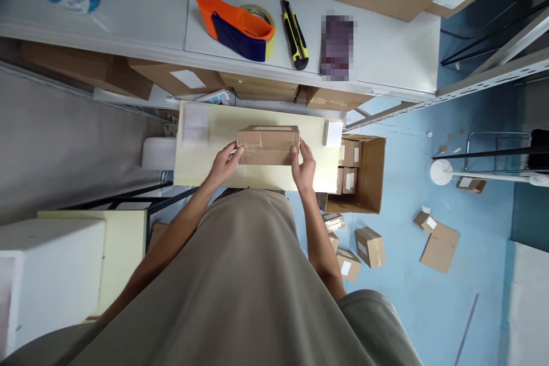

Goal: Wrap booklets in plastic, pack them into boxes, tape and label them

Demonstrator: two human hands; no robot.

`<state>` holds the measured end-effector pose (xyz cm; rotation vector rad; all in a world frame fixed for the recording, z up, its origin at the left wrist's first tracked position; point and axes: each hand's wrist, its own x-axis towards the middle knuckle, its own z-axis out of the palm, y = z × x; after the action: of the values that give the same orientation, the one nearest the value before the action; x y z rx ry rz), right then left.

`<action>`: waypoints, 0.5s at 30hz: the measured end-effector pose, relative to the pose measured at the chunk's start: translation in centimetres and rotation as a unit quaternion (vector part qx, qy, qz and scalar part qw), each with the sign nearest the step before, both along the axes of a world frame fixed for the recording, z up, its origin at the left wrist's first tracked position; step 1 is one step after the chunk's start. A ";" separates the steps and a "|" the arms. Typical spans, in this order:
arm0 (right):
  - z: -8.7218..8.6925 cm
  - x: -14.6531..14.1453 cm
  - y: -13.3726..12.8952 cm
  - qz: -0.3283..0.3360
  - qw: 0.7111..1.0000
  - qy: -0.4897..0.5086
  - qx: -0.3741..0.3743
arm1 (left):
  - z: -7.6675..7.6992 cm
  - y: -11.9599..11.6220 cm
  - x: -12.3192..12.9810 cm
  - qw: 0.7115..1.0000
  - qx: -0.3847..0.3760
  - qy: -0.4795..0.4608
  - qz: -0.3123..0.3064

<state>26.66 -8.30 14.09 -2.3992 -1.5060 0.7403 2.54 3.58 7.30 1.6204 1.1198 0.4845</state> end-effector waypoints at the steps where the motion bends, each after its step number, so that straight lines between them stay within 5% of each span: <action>1: 0.4 0.3 -0.5 -0.046 0.997 -0.024 0.052 | 0.6 -0.1 0.1 1.000 0.017 -0.009 -0.001; 4: 0.3 1.0 -1.2 -0.109 0.981 0.001 0.163 | 1.6 0.1 -0.2 0.997 0.070 -0.015 0.014; 7: -2.1 0.6 -0.8 -0.101 0.962 0.128 0.218 | 0.5 0.9 -1.9 0.994 0.102 -0.022 0.033; 10: -5.4 -1.0 -0.1 -0.129 0.940 0.238 0.205 | -2.7 1.4 -4.3 0.995 0.083 -0.033 0.053; 15: -8.9 -4.3 0.2 -0.129 0.950 0.277 0.067 | -8.9 0.3 -7.2 0.995 0.002 0.024 0.100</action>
<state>22.39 -8.08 5.19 -1.9950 -0.9628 1.0892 -4.71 3.90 -1.63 1.5377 1.3270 0.5804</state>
